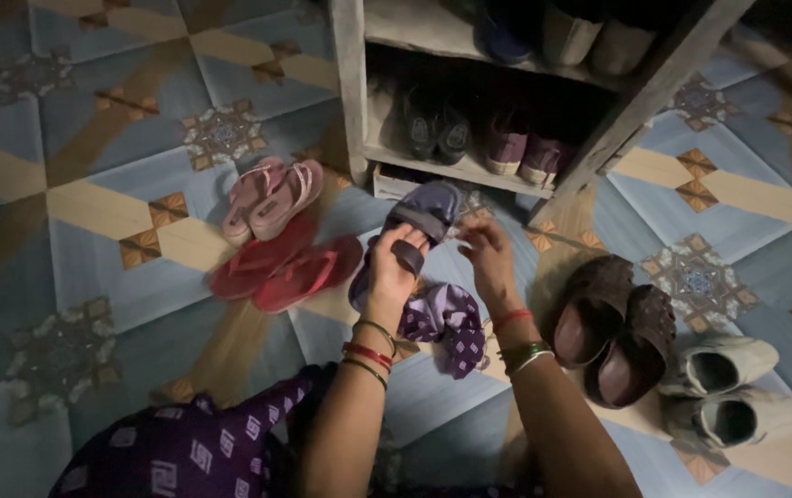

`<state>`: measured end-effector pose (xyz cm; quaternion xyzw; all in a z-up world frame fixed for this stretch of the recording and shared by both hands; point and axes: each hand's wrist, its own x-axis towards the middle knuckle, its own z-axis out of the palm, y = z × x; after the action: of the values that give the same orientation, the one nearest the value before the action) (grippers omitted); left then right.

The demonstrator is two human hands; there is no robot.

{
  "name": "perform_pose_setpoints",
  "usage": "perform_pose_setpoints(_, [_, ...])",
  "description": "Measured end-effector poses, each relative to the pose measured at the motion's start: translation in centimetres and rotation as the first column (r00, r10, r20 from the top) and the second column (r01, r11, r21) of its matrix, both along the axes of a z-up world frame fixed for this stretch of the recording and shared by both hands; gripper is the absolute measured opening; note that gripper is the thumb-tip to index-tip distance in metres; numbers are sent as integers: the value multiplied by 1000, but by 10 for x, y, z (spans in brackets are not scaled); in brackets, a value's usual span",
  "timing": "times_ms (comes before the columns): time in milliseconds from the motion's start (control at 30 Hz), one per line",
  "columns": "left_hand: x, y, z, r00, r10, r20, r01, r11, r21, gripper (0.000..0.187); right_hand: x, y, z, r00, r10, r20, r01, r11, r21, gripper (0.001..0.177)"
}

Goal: The person is cleaning a pair of purple sandals using a purple cloth. They wipe the sandals thoroughly, focusing on the straps and soles, and then place them back on the floor.

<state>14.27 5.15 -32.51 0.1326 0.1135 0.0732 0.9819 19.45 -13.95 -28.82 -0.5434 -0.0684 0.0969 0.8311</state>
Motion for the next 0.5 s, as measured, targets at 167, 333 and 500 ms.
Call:
perform_pose_setpoints(167, [-21,-1,28,999,31,-7,-31,999,-40,46,-36,-11,-69,982,187,27,-25,269,-963,52])
perform_pose_setpoints(333, [-41,-20,8,988,87,-125,-94,994,-55,47,-109,18,-96,823,554,121,258,-175,-950,67])
perform_pose_setpoints(500, [-29,-24,-9,988,78,-135,-86,995,-59,42,-122,13,-136,689,567,452,364,269,-892,58])
